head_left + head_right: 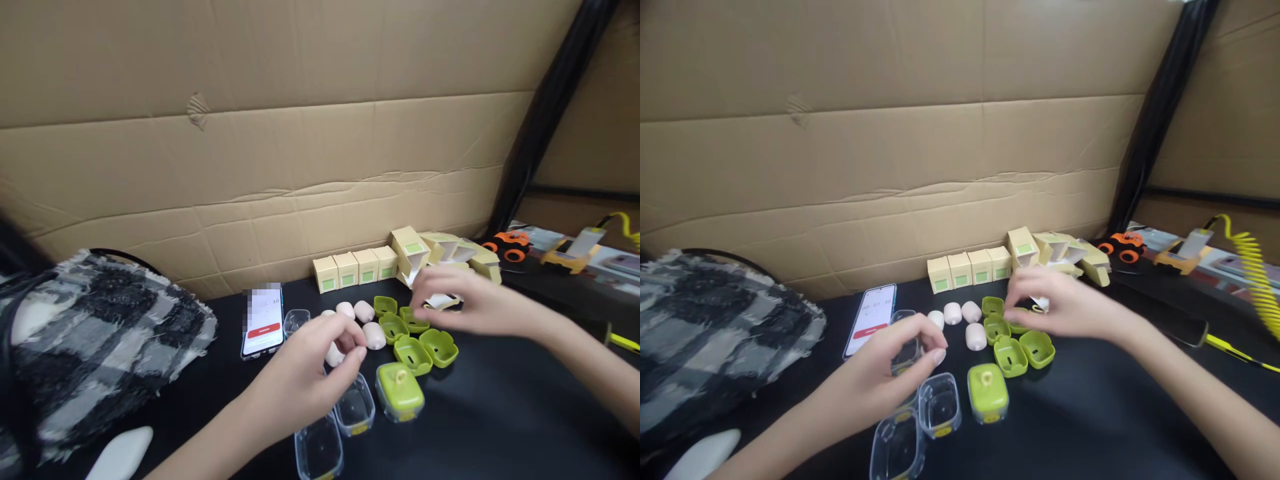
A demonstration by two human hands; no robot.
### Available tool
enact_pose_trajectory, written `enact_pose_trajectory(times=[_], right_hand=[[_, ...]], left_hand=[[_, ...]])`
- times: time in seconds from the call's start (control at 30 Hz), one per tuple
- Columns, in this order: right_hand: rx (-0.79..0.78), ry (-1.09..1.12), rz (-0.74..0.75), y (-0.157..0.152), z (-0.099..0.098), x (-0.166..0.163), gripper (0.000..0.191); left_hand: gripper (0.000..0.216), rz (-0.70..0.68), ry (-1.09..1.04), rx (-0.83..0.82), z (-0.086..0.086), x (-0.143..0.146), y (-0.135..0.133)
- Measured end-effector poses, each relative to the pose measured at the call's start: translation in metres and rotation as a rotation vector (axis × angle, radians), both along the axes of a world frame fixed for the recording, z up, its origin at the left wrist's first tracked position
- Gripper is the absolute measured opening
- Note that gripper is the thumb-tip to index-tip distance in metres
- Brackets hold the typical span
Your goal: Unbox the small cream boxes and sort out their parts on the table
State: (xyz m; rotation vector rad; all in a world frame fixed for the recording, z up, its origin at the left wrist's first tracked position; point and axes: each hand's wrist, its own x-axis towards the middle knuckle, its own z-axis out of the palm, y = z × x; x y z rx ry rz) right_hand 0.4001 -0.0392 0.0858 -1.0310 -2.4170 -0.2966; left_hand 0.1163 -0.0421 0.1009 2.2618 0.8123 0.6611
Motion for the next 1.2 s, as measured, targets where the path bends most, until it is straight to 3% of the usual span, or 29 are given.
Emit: enact_pose_trajectory(times=[0.1,0.2,0.37,0.5,0.67,0.77,0.93,1.0,1.1,1.2], right_hand=[[-0.286,-0.042,0.14,-0.019,-0.009,-0.036,0.01],[-0.433,-0.009,0.151,-0.026,-0.017,-0.05,0.01],[-0.453,0.038,0.177,-0.03,-0.018,-0.052,0.006],[-0.377,0.139,0.178,-0.039,-0.015,-0.057,0.01],[-0.387,0.439,0.199,-0.049,-0.021,-0.063,0.008],[-0.48,0.567,0.181,-0.053,-0.028,-0.068,0.007],[-0.527,0.701,0.288,-0.062,-0.036,-0.081,0.016],[-0.532,0.813,0.304,-0.064,-0.036,-0.085,0.014],[-0.619,1.071,0.269,-0.061,-0.033,-0.085,0.007],[-0.761,1.232,0.18,-0.052,-0.028,-0.08,0.015]], left_hand=[[0.008,-0.018,0.058,0.05,-0.009,0.004,-0.002],[0.028,-0.038,0.045,0.029,-0.019,0.008,-0.006],[0.07,-0.08,0.035,-0.029,-0.036,0.015,-0.013],[0.073,-0.04,-0.025,-0.124,-0.042,0.021,-0.02],[0.067,-0.033,-0.099,-0.141,-0.034,0.019,-0.027],[0.075,0.012,-0.042,-0.093,-0.02,0.011,-0.029],[0.055,-0.052,0.059,-0.167,0.01,-0.002,-0.041],[0.051,0.0,0.117,-0.146,0.016,-0.009,-0.046],[0.047,0.135,0.173,-0.016,0.013,-0.028,-0.045],[0.05,0.208,0.195,0.141,0.001,-0.059,-0.036]])
